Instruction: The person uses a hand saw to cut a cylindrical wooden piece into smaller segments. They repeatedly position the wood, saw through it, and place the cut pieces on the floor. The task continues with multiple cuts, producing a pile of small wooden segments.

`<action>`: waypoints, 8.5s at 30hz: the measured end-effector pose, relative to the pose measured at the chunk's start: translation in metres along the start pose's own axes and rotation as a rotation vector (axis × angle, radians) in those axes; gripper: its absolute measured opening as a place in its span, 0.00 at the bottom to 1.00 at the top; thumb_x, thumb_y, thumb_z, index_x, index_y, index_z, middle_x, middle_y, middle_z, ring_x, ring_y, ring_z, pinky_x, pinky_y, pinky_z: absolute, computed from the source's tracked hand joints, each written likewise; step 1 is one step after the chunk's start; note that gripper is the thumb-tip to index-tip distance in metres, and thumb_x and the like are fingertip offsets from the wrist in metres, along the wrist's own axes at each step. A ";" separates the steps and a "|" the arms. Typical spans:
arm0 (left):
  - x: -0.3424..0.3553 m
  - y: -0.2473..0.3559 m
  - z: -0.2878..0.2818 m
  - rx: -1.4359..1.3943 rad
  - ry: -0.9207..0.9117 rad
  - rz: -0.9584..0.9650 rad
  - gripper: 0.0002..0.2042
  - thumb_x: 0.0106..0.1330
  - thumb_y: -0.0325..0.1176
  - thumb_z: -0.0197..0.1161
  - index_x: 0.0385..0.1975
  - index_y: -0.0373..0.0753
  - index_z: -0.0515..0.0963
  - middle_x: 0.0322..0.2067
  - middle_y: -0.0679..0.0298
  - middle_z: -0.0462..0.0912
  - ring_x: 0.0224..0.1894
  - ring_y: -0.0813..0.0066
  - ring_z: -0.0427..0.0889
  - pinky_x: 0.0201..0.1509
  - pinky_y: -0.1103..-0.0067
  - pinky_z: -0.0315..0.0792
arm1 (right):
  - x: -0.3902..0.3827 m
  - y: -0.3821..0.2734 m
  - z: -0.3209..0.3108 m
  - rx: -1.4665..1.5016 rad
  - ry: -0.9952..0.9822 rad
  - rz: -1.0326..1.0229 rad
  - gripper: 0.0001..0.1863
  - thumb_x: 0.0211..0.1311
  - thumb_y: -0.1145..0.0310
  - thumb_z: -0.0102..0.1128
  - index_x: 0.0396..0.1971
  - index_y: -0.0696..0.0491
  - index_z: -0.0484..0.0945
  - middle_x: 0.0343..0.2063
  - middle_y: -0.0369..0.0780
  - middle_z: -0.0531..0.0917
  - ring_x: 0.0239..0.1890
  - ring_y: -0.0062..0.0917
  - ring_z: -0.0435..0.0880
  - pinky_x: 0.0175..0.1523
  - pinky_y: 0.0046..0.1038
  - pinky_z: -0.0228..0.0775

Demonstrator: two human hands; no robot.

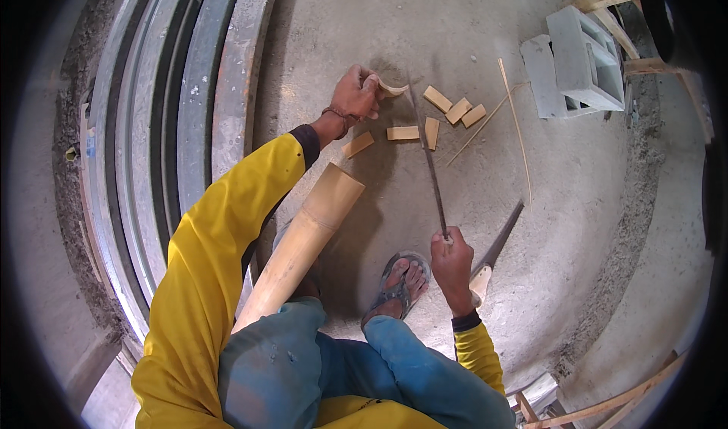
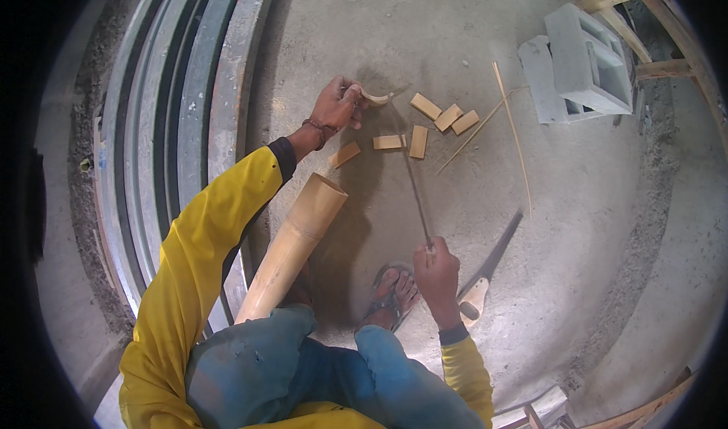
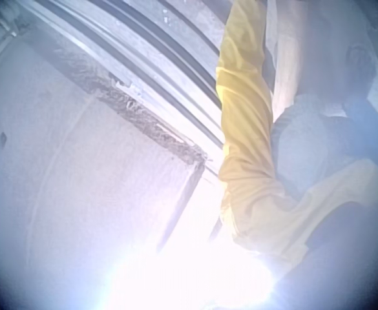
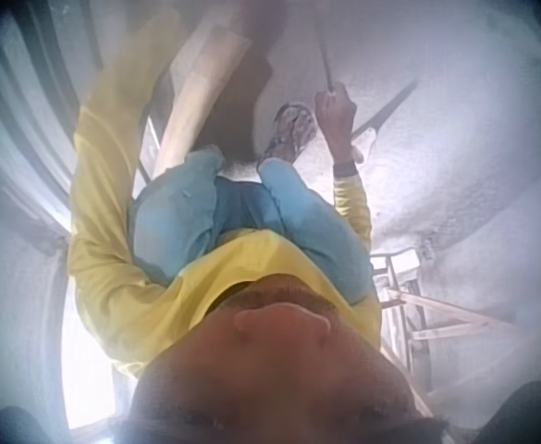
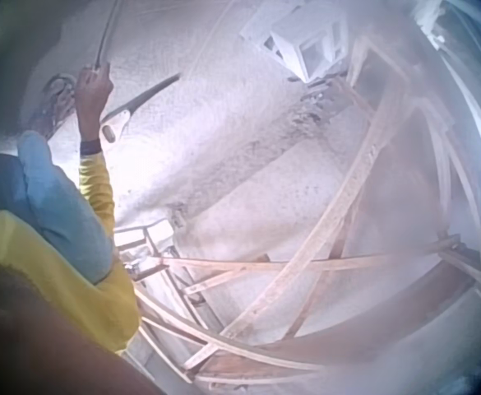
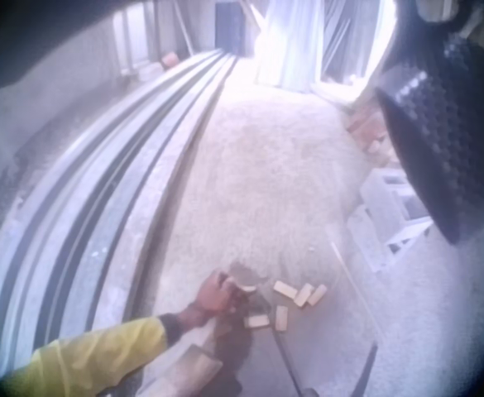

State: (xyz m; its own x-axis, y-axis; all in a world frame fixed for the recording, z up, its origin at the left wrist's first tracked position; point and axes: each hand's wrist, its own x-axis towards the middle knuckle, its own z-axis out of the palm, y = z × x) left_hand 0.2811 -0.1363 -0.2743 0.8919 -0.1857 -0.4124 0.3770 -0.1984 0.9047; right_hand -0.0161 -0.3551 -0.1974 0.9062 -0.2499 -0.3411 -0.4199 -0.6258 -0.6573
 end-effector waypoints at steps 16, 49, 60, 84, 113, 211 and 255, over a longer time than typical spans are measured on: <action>-0.004 0.002 0.006 -0.009 0.017 0.037 0.12 0.80 0.36 0.54 0.49 0.32 0.69 0.33 0.57 0.85 0.23 0.77 0.83 0.25 0.77 0.81 | 0.014 0.008 -0.002 -0.003 -0.061 0.024 0.13 0.69 0.64 0.59 0.41 0.60 0.79 0.24 0.56 0.83 0.32 0.56 0.86 0.34 0.47 0.75; -0.012 0.011 0.020 0.151 0.292 0.187 0.16 0.73 0.33 0.63 0.49 0.32 0.66 0.31 0.48 0.83 0.28 0.55 0.85 0.37 0.61 0.78 | -0.010 0.002 0.008 -0.037 0.021 -0.006 0.12 0.71 0.62 0.60 0.41 0.57 0.79 0.27 0.52 0.85 0.32 0.52 0.88 0.35 0.45 0.78; -0.011 0.004 0.033 0.399 0.435 0.314 0.18 0.68 0.28 0.62 0.54 0.41 0.65 0.37 0.45 0.84 0.42 0.35 0.84 0.41 0.53 0.76 | -0.008 -0.027 0.021 0.088 -0.009 0.066 0.16 0.71 0.57 0.59 0.41 0.57 0.79 0.27 0.52 0.85 0.33 0.53 0.87 0.37 0.46 0.77; -0.006 -0.020 0.022 0.662 0.352 0.143 0.17 0.56 0.42 0.72 0.36 0.40 0.74 0.27 0.52 0.85 0.33 0.46 0.86 0.38 0.57 0.78 | 0.003 -0.027 0.021 0.115 -0.028 0.062 0.14 0.70 0.62 0.61 0.41 0.59 0.79 0.25 0.51 0.85 0.32 0.52 0.88 0.36 0.45 0.77; -0.016 -0.019 0.015 0.700 0.273 0.350 0.14 0.64 0.36 0.68 0.36 0.34 0.72 0.23 0.47 0.82 0.29 0.42 0.84 0.35 0.56 0.77 | 0.037 -0.022 0.018 0.011 -0.026 -0.011 0.12 0.69 0.64 0.60 0.41 0.58 0.79 0.24 0.54 0.83 0.31 0.56 0.86 0.35 0.48 0.76; -0.008 -0.010 0.012 0.700 0.143 0.447 0.14 0.66 0.35 0.68 0.44 0.36 0.73 0.32 0.51 0.86 0.36 0.45 0.87 0.41 0.59 0.79 | 0.028 -0.021 0.018 0.015 -0.013 0.003 0.11 0.70 0.65 0.59 0.39 0.59 0.79 0.22 0.53 0.83 0.30 0.53 0.86 0.34 0.46 0.75; 0.027 0.009 0.004 0.913 0.262 0.691 0.24 0.64 0.44 0.71 0.60 0.46 0.78 0.53 0.55 0.78 0.58 0.53 0.77 0.58 0.61 0.77 | 0.004 0.016 0.026 0.208 0.082 0.147 0.12 0.71 0.63 0.60 0.37 0.59 0.78 0.16 0.45 0.78 0.19 0.32 0.80 0.29 0.37 0.69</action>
State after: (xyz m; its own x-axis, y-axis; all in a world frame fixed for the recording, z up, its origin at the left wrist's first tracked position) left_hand 0.3076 -0.1472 -0.2782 0.9011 -0.3413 0.2676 -0.4313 -0.7693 0.4713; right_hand -0.0205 -0.3471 -0.2267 0.8323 -0.3910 -0.3929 -0.5404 -0.4149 -0.7320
